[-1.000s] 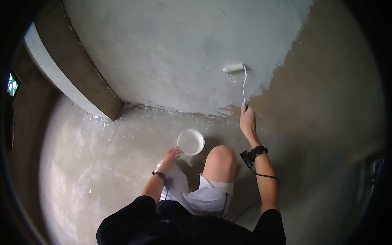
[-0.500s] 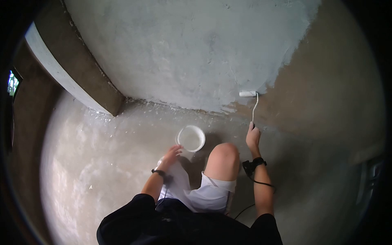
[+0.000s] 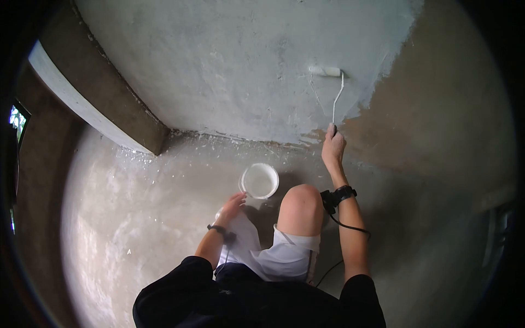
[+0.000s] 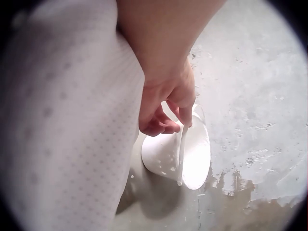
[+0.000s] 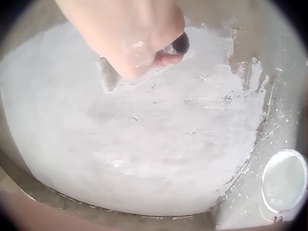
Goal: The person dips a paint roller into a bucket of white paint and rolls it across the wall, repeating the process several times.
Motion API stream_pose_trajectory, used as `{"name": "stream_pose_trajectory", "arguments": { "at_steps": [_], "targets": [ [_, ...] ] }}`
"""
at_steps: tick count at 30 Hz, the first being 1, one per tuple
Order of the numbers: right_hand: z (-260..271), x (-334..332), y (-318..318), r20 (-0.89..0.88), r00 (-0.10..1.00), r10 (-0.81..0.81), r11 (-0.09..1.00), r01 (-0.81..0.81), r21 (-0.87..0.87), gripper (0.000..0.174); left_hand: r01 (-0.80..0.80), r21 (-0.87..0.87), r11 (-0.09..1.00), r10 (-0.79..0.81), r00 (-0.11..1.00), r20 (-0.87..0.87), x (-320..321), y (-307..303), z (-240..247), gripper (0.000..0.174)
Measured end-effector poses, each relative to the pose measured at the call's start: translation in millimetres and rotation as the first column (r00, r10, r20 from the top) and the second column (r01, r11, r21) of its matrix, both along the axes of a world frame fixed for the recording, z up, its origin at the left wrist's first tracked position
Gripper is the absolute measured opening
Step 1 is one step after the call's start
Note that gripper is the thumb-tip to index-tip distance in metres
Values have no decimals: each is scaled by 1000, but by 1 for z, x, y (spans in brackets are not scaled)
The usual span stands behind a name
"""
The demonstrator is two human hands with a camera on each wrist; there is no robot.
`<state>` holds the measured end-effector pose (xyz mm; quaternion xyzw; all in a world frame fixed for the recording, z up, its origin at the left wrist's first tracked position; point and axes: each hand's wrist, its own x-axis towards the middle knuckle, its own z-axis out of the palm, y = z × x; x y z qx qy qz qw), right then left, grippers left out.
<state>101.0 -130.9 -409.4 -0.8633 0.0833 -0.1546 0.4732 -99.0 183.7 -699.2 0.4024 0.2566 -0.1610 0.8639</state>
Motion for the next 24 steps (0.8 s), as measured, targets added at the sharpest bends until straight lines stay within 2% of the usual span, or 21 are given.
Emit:
{"name": "stream_pose_trajectory", "arguments": {
  "at_steps": [3, 5, 6, 8, 9, 11, 14, 15, 17, 19, 22, 24],
  "targets": [
    [-46, -7, -17, -22, 1000, -23, 998, 21, -55, 55, -3, -9, 1000, 3, 1000, -12, 0, -1, 1, 16],
    [-72, -24, -24, -157, 982, -109, 986, 86, -142, 57, 5, -11, 1000, -5, 1000, -7, 2, -1, 1, 16],
    [-87, -31, -29, -153, 982, -107, 986, 85, -144, 57, 2, -13, 1000, -3, 1000, -4, 2, -1, -1, 16],
    [-117, -39, -39, -245, 952, -186, 956, 117, -270, 60, 1, 18, 1000, 0, 1000, -13, 4, -1, -7, 16],
    [-136, -36, -46, -241, 953, -186, 955, 117, -272, 60, 0, 17, 1000, 0, 1000, -10, 5, -1, -8, 16],
    [-165, -31, -60, -359, 905, -229, 970, 182, -161, 62, 16, 2, 1000, -16, 1000, 13, 3, 0, -7, 16],
    [-155, -32, -64, -287, 937, -199, 977, 167, -134, 62, 3, 2, 1000, -3, 1000, 11, 0, 2, -9, 16],
    [-135, -34, -60, -289, 935, -204, 976, 170, -139, 62, 6, -3, 1000, -6, 1000, 7, 1, 2, -10, 16],
    [-74, -37, -41, -308, 945, -106, 994, 93, -56, 60, 17, 10, 1000, -17, 1000, -2, 4, 1, -17, 16],
    [-35, -31, -30, -173, 983, -54, 995, 38, -96, 57, 20, -8, 1000, -20, 1000, 9, 4, 2, -21, 16],
    [18, -22, -11, -102, 995, 16, 992, -29, -122, 55, 19, -30, 999, -19, 1000, 3, 3, 2, -16, 15],
    [36, -17, -1, 27, 996, 80, 970, -72, -234, 54, 22, -36, 999, -22, 1000, -13, -1, 1, -9, 14]
  ]
}}
